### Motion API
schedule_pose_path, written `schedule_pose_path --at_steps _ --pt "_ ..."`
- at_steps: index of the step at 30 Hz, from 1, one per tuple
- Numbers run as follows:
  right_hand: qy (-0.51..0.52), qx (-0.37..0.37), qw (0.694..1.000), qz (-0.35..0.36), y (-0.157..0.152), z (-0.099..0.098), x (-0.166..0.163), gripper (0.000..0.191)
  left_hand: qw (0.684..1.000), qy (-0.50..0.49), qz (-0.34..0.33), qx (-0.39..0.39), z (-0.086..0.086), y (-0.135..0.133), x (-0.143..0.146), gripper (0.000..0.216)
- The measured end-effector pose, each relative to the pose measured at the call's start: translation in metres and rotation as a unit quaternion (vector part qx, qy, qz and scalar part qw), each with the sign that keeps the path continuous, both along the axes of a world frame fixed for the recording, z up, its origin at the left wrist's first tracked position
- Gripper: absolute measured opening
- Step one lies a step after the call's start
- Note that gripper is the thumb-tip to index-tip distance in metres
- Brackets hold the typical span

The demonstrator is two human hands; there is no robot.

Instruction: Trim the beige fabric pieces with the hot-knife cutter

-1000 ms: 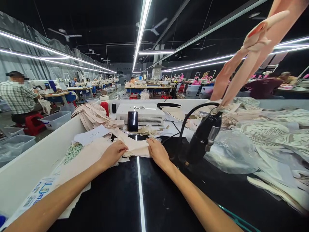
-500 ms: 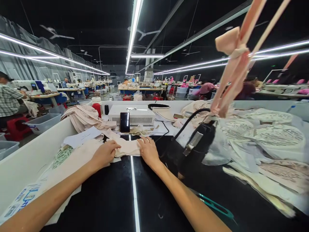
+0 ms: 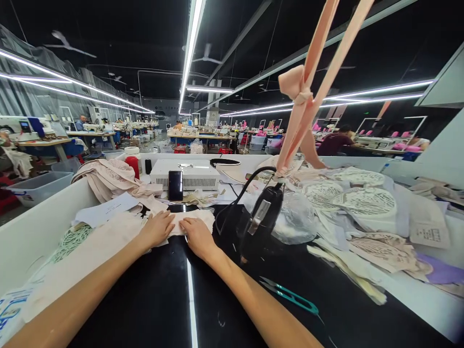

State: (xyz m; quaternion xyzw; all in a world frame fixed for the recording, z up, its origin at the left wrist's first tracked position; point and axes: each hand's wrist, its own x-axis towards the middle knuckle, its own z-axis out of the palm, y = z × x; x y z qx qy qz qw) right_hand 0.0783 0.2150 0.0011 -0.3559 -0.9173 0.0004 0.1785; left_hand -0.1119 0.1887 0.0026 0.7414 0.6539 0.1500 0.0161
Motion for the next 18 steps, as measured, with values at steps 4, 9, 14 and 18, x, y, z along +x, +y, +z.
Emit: schedule_pose_path --at_steps 4,9,14,18 --pt "-0.009 -0.002 0.999 -0.037 -0.002 -0.004 0.005 0.033 0.998 0.021 0.041 -0.035 -0.013 -0.006 -0.004 0.049" --pt "-0.016 -0.003 0.998 -0.063 -0.009 -0.003 0.003 0.035 0.997 0.013 0.061 -0.051 -0.020 -0.005 0.002 0.056" --pt "-0.013 -0.013 0.999 -0.044 -0.023 0.003 0.006 0.036 0.998 -0.030 0.036 -0.031 -0.009 -0.007 -0.001 0.057" --pt "0.007 -0.035 0.999 0.022 -0.044 0.003 0.015 0.060 0.997 -0.070 0.020 0.016 0.023 -0.022 -0.034 0.050"
